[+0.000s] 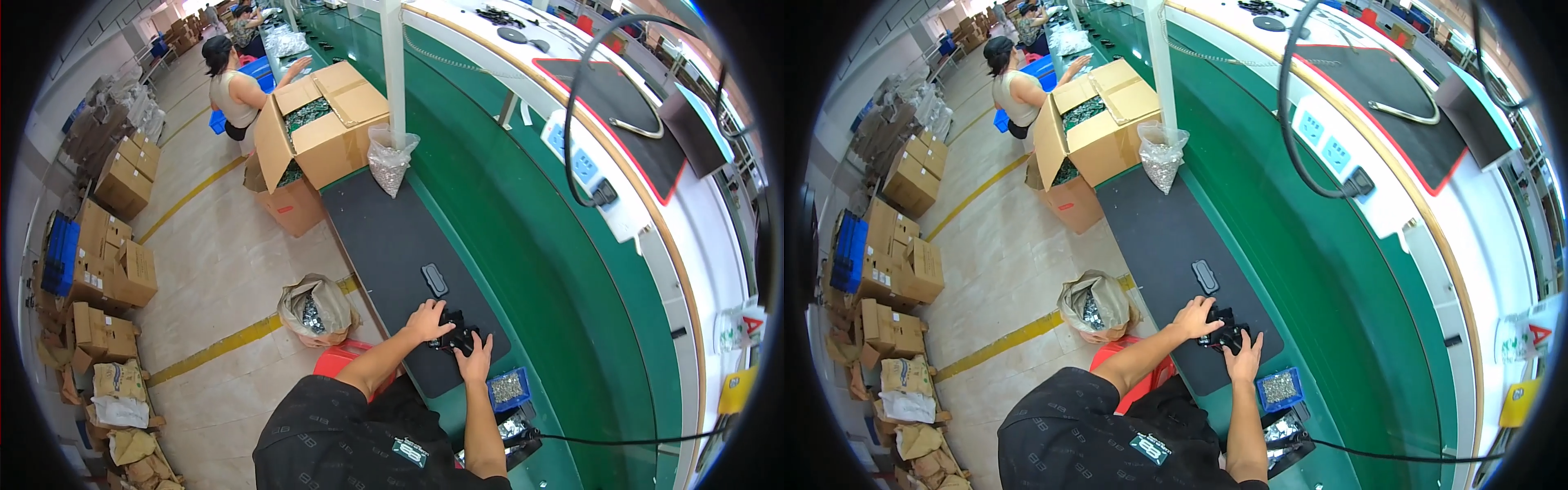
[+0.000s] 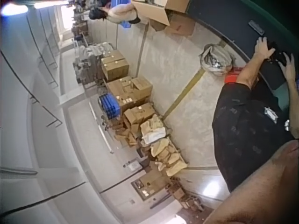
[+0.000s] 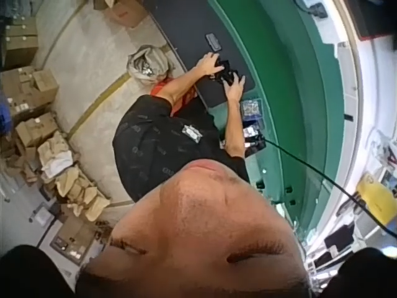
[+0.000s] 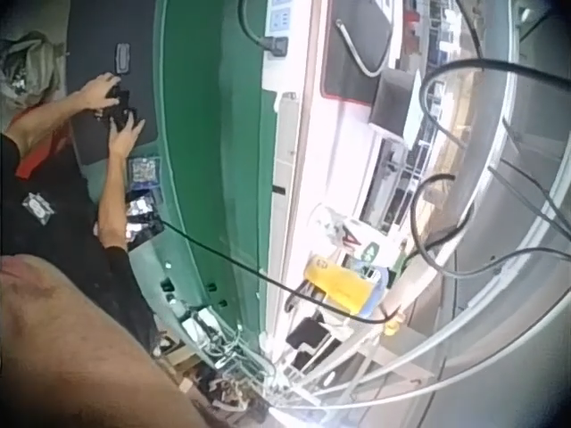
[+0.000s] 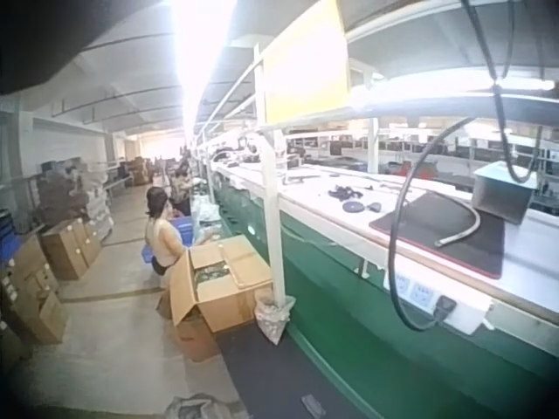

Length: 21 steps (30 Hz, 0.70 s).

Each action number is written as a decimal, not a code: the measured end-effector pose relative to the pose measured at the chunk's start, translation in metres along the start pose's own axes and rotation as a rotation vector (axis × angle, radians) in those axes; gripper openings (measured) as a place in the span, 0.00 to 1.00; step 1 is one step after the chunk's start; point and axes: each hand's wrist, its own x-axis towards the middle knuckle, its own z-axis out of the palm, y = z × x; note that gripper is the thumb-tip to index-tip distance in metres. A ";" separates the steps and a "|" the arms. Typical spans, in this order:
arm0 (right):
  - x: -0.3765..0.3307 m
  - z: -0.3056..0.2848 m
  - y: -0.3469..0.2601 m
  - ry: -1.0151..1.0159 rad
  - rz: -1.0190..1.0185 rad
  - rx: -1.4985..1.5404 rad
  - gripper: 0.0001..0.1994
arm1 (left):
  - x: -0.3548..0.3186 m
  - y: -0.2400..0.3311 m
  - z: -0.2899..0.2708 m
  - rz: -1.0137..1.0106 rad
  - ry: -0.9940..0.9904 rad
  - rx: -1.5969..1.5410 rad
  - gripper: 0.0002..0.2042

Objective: The person assembles electronic components by hand, securing internal components into an electronic housing with screws using a pneumatic or electric screwdriver.

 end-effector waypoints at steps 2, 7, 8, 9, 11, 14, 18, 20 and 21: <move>-0.011 -0.010 0.000 0.055 -0.020 0.024 0.34 | -0.001 -0.003 -0.003 0.025 0.008 0.035 0.37; -0.078 -0.049 0.006 0.144 -0.194 0.304 0.25 | -0.010 -0.013 -0.018 0.243 0.321 -0.162 0.16; -0.100 -0.056 0.008 0.132 -0.186 0.436 0.18 | -0.018 -0.010 -0.023 0.248 0.425 -0.172 0.13; -0.124 -0.058 0.018 0.066 -0.114 0.527 0.16 | -0.028 -0.008 -0.029 0.249 0.532 -0.181 0.12; -0.176 -0.063 0.029 0.017 -0.039 0.691 0.11 | -0.047 -0.024 -0.031 0.156 0.605 -0.190 0.11; -0.250 -0.067 0.041 -0.102 0.028 0.937 0.09 | -0.084 -0.056 -0.023 -0.030 0.572 -0.210 0.16; -0.327 -0.043 0.082 -0.145 -0.059 1.055 0.09 | -0.171 -0.079 0.000 -0.081 0.342 -0.062 0.18; -0.359 -0.017 0.110 -0.153 -0.024 1.114 0.11 | -0.216 -0.087 0.028 -0.054 0.094 0.061 0.17; -0.374 0.002 0.130 -0.148 0.025 1.173 0.13 | -0.239 -0.089 0.042 -0.044 -0.014 0.094 0.16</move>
